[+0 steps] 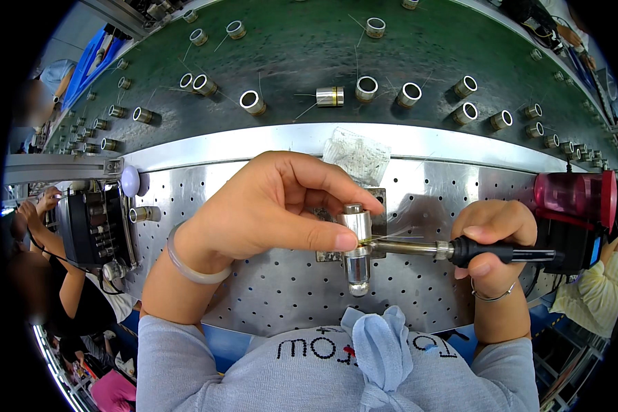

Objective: The person uses a soldering iron to apply heat to small cylindrical metal components held in a fixture. They repeatedly pick up new components from a rotating tray, solder them, and place them back on the tray.

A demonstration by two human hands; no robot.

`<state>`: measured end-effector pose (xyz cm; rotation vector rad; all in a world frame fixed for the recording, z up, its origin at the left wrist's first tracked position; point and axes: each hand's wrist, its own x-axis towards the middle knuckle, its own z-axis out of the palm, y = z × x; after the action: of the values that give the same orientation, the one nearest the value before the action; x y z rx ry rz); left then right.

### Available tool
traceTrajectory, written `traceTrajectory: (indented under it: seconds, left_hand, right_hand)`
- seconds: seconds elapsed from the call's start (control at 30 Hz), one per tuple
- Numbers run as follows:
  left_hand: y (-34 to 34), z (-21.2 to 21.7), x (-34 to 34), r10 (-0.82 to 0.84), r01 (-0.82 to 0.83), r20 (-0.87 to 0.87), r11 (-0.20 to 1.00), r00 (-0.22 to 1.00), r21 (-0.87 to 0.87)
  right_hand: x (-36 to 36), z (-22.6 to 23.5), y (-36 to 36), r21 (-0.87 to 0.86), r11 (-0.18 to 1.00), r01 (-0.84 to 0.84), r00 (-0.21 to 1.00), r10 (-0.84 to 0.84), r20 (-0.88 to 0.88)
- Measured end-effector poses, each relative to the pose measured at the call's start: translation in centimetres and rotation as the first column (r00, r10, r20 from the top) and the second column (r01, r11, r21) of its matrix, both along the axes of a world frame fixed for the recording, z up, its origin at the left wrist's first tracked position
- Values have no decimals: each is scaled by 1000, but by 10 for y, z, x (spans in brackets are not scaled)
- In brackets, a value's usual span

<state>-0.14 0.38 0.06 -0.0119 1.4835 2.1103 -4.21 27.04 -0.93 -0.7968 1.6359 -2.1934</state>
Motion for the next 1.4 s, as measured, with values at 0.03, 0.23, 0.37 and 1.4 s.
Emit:
traceTrajectory:
  seconds: [0.03,0.23,0.37,1.4]
  left_hand:
    - [0,0,0,1,-1,5,1000,1000,5]
    - [0,0,1,2,-3,14,1000,1000,17]
    - [1,0,1,4,-4,17,1000,1000,15]
    - [-23,3,-10,264,-247,-70,952,962,182]
  right_hand:
    - [0,0,1,-5,1000,7,1000,-7,13]
    - [0,-1,2,-20,1000,6,1000,-6,29]
    - [-1,-1,2,-3,1000,-7,1000,7,12]
    - [-2,13,-8,-49,980,191,979,-186,89]
